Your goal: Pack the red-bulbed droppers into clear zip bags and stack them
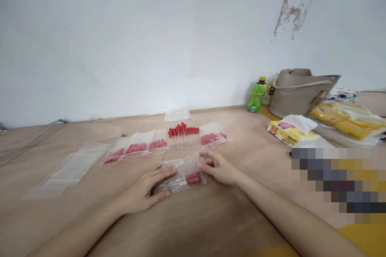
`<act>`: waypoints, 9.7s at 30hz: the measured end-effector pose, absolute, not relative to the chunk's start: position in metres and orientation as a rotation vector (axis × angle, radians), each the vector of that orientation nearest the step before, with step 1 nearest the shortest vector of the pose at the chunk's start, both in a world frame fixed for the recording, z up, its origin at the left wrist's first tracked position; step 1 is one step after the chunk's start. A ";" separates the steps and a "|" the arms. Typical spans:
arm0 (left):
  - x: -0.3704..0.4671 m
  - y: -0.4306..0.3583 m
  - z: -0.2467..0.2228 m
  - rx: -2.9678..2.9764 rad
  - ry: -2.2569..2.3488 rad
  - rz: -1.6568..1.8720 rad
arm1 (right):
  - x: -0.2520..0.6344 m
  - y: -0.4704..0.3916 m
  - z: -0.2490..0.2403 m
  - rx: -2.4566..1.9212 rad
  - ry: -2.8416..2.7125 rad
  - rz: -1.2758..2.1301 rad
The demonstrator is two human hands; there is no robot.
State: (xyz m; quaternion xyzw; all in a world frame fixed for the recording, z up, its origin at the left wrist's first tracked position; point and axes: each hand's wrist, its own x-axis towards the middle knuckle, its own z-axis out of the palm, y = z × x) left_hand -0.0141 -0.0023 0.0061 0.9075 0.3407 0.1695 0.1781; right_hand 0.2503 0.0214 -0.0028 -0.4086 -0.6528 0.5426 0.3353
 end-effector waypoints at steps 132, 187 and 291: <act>-0.016 -0.001 0.005 2.628 0.938 0.408 | 0.214 0.162 0.008 -1.767 -1.476 0.539; -0.013 -0.004 0.006 2.629 0.984 0.440 | 0.253 0.042 -0.015 -1.146 -1.799 1.030; -0.014 -0.004 0.005 2.570 0.972 0.507 | 0.243 0.048 -0.013 -1.201 -1.462 1.279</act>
